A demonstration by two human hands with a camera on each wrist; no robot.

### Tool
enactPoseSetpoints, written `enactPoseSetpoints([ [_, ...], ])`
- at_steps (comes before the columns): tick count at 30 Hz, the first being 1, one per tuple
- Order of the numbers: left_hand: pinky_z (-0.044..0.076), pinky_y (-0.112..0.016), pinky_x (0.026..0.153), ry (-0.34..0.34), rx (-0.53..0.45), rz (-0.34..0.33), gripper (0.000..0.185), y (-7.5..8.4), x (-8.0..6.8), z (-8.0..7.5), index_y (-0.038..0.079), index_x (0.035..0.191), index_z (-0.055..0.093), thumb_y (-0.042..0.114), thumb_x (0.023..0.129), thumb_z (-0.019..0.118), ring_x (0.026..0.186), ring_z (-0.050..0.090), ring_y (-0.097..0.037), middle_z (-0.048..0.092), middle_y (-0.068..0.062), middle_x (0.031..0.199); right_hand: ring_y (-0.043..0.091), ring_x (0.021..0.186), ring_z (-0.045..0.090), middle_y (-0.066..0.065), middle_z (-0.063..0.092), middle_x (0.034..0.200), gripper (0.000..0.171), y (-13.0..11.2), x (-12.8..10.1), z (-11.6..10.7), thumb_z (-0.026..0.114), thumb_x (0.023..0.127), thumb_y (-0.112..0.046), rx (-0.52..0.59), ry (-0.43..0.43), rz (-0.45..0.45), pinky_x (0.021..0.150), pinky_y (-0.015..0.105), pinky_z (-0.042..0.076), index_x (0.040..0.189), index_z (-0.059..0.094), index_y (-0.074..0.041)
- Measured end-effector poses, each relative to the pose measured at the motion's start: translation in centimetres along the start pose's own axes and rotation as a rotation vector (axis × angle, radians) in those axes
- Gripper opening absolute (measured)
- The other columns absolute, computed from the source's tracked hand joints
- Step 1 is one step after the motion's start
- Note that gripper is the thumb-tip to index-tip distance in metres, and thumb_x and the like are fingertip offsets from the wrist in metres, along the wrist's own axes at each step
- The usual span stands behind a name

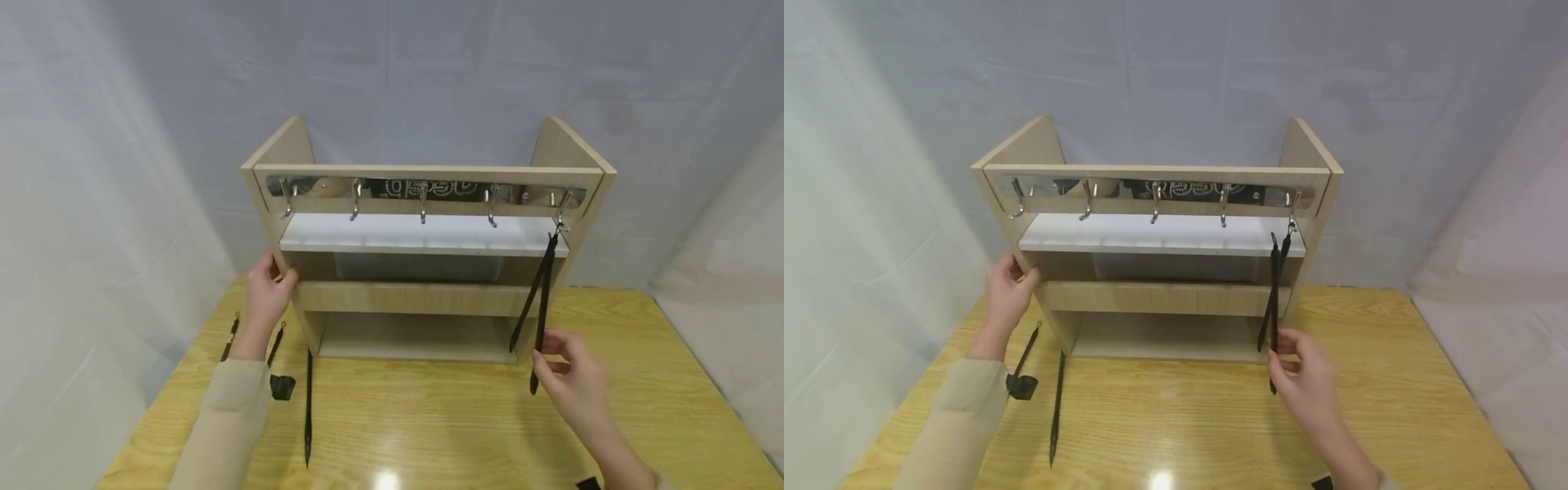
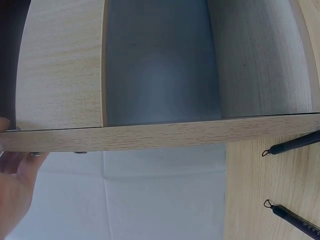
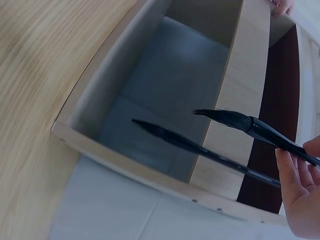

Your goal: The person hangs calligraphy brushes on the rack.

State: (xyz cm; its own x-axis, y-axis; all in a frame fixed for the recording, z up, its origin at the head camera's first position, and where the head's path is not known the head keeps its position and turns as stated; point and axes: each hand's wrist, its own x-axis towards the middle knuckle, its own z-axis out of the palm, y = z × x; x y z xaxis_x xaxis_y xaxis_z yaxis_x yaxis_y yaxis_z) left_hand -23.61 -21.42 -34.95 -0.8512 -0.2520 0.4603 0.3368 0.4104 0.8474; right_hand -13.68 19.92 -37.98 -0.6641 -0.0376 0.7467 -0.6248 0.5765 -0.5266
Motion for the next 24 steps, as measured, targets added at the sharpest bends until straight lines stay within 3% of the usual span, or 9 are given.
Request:
enactPoseSetpoints([
  [6,0.046,-0.043,0.084,0.004,-0.003,0.013,0.033,-0.1,0.0,0.0,-0.008,0.113,0.05,-0.004,0.08,0.052,0.105,0.05,-0.035,0.053,-0.025,0.111,0.022,0.07,0.06,0.013,0.06,0.081,0.038,-0.3,0.6,1.1,0.062,0.062,0.019,0.012,-0.03,-0.019,0.058,0.011,0.049,0.098,0.054,0.009],
  [24,0.045,-0.044,0.084,-0.002,0.005,0.016,0.032,-0.1,0.0,0.0,-0.009,0.112,0.05,-0.004,0.08,0.051,0.106,0.05,-0.035,0.052,-0.025,0.112,0.009,0.068,0.056,0.006,0.061,0.08,0.036,-0.3,1.6,3.1,0.065,0.065,0.017,0.025,-0.082,0.0,0.051,0.012,0.047,0.097,0.056,0.004],
])
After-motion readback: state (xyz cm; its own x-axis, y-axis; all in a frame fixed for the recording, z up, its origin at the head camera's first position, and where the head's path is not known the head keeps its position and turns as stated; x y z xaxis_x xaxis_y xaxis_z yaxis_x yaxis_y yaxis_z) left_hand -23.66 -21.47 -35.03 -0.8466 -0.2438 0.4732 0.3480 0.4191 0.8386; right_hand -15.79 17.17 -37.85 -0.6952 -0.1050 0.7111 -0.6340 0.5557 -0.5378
